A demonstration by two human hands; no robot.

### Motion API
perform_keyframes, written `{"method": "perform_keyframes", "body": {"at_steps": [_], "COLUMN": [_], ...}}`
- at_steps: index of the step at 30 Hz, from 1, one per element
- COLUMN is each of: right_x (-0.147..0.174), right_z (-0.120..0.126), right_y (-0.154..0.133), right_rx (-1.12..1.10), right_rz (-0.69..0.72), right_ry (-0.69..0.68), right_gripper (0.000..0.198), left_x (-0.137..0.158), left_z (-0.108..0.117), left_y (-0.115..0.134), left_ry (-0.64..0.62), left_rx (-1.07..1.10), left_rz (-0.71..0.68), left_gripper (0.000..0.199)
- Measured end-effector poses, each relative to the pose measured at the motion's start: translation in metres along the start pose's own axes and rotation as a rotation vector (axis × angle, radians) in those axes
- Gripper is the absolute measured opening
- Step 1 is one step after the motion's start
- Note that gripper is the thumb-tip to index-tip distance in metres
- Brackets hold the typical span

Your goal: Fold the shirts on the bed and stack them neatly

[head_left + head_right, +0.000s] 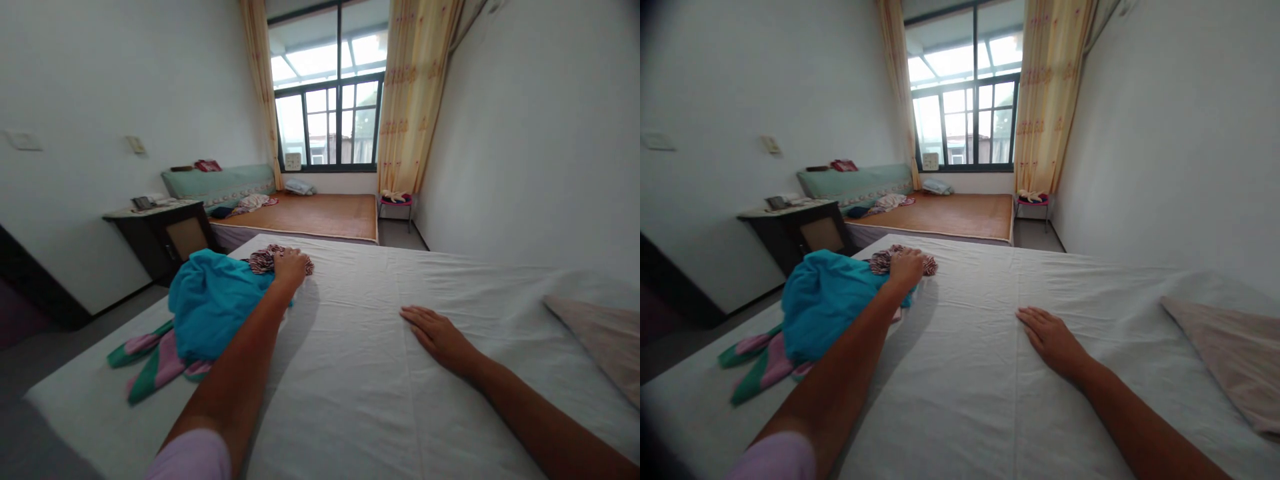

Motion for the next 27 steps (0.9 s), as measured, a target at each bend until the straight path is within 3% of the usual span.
{"method": "perform_keyframes", "body": {"at_steps": [2, 5, 7, 9, 12, 15, 18, 20, 23, 27], "right_x": [0.0, -0.001, -0.002, -0.002, -0.002, -0.001, 0.002, 0.001, 0.001, 0.02], "right_z": [0.0, 0.003, 0.006, 0.009, 0.016, 0.024, 0.03, 0.036, 0.05, 0.071], "right_y": [-0.002, -0.006, -0.009, -0.01, -0.012, -0.021, -0.035, -0.042, -0.028, 0.04], "right_rx": [0.0, -0.017, -0.04, -0.083, -0.209, -0.506, -0.991, -1.194, -1.235, -1.13], "right_rz": [0.001, 0.002, -0.003, -0.002, -0.036, -0.194, -0.327, -0.305, -0.308, -0.499], "right_ry": [0.01, 0.023, 0.035, 0.052, 0.113, 0.144, 0.001, -0.031, 0.12, 0.543], "right_gripper": [0.041, 0.04, 0.039, 0.037, 0.033, 0.035, 0.052, 0.052, 0.042, 0.042], "left_x": [0.001, 0.006, 0.007, 0.006, 0.003, 0.019, 0.06, 0.091, 0.115, 0.092], "left_z": [0.003, 0.006, 0.009, 0.014, 0.02, 0.02, 0.017, 0.016, 0.015, 0.009], "left_y": [-0.025, -0.057, -0.067, -0.061, -0.013, 0.07, 0.151, 0.183, 0.191, 0.159], "left_ry": [0.042, -0.04, -0.108, -0.134, -0.102, -0.118, -0.126, -0.188, -0.229, -0.134], "left_rx": [-0.021, 0.007, 0.044, 0.073, 0.226, 0.36, 0.71, 0.758, 0.642, 0.361], "left_rz": [0.154, 0.335, 0.368, 0.325, 0.084, -0.187, -0.684, -0.933, -1.052, -0.797], "left_gripper": [0.037, 0.039, 0.036, 0.03, 0.026, 0.021, 0.024, 0.027, 0.028, 0.025]}}
Point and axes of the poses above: each hand's wrist, its own x-axis away from the middle knuckle, its own z-axis out of the back of the hand, y = z × x, the point moved 1 cm from there along -x, towards the middle knuckle, and after that the axes turned 12 degrees about -y, right-handed, at the moved point
